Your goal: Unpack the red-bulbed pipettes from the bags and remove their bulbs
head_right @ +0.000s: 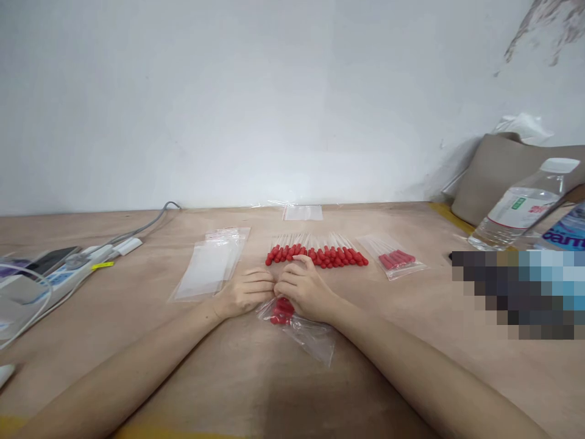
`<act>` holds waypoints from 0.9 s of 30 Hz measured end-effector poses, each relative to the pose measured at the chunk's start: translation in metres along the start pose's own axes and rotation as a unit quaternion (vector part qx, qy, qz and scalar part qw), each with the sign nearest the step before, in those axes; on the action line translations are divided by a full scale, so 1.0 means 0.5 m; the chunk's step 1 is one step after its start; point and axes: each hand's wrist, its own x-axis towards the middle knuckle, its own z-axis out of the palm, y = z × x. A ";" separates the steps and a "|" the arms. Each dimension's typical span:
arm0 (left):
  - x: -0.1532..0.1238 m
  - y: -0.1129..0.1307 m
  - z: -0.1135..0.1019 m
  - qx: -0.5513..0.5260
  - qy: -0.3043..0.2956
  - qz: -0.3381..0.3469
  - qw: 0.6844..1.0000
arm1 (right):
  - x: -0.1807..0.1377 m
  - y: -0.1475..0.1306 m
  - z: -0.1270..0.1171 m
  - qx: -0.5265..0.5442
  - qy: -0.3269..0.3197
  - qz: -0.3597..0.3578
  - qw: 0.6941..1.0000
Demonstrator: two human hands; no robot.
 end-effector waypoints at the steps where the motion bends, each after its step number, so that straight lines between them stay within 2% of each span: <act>1: 0.000 -0.002 0.000 0.010 0.007 0.027 1.000 | 0.000 0.001 0.001 0.003 -0.005 -0.003 1.000; 4: -0.001 -0.006 -0.007 0.024 -0.009 0.066 0.998 | -0.002 0.004 -0.005 0.015 -0.026 0.000 1.000; 7: -0.004 -0.009 -0.012 0.024 -0.036 0.072 0.997 | -0.002 0.010 -0.025 0.053 -0.071 0.012 0.996; 10: -0.011 -0.011 -0.013 0.020 -0.058 0.053 0.997 | 0.000 0.017 -0.054 0.129 -0.112 0.035 0.985; 14: -0.027 -0.009 -0.022 0.030 -0.096 0.018 0.995 | -0.008 0.012 -0.079 0.190 -0.109 0.106 0.970; 18: -0.046 -0.006 -0.033 0.020 -0.092 -0.001 0.996 | -0.037 -0.023 -0.082 0.138 -0.128 0.166 0.968; 22: -0.048 -0.002 -0.026 -0.039 -0.051 -0.077 0.995 | -0.066 -0.045 -0.081 0.077 -0.180 0.143 0.970; 27: -0.024 0.014 -0.018 -0.156 -0.043 -0.181 0.970 | -0.076 -0.025 -0.077 0.002 -0.165 0.098 0.981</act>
